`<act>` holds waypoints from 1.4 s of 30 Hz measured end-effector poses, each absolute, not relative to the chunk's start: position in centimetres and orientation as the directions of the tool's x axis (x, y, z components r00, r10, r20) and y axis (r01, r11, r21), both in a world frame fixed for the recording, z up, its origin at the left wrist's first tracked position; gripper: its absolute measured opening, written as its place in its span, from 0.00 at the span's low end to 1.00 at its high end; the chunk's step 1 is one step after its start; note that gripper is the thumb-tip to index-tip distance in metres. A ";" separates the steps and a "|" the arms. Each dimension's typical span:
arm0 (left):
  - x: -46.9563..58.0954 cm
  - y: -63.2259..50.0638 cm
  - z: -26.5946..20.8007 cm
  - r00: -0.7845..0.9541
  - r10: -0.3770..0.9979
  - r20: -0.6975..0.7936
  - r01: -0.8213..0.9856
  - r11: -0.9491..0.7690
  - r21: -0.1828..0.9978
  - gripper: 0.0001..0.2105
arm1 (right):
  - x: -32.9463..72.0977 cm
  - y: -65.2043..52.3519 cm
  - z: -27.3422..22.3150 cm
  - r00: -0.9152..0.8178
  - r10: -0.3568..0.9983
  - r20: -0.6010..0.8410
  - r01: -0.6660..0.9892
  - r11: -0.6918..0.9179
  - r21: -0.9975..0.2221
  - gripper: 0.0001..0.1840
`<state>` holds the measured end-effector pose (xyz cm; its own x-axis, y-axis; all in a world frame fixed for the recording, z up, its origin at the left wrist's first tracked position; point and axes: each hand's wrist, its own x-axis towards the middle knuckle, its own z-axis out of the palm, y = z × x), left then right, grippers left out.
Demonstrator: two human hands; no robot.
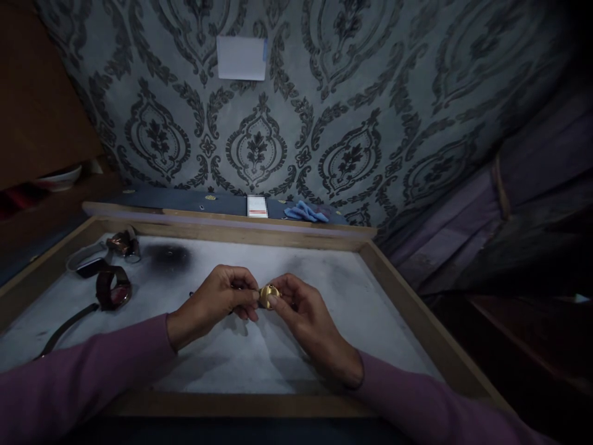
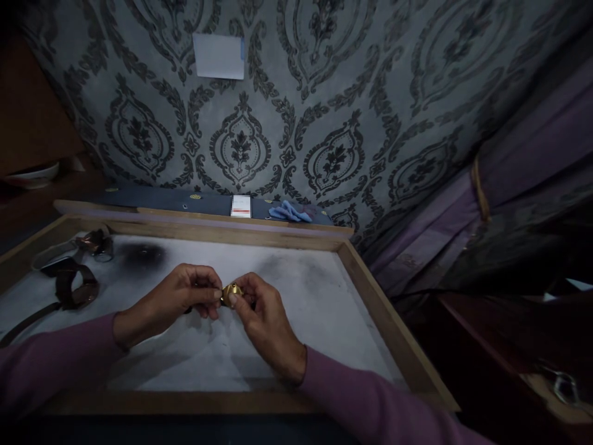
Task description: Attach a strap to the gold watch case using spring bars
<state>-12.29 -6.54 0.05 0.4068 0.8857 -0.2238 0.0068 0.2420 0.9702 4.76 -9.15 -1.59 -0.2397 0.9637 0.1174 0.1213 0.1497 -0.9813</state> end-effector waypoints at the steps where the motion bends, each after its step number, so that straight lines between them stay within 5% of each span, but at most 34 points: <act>1: -12.3 -6.5 0.1 0.413 0.884 -0.221 0.012 0.238 0.971 0.08 | 4.8 -9.1 -1.6 -0.246 0.963 0.112 0.113 0.143 -0.983 0.11; 34: -13.2 -6.2 -1.1 0.465 0.845 -0.263 -0.052 0.322 0.945 0.09 | 4.3 -8.6 -2.6 -0.372 0.928 -0.001 -0.024 -0.011 -1.000 0.18; 42: -13.5 -6.2 -1.3 0.477 0.840 -0.260 -0.016 0.304 0.953 0.09 | 4.4 -8.3 -2.0 -0.348 0.937 0.020 0.120 0.066 -0.991 0.13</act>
<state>-13.45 -6.22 -1.26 0.4765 0.8400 -0.2595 -0.0165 0.3037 0.9526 4.36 -8.28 -1.99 -0.3485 0.9371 0.0203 0.1198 0.0660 -0.9906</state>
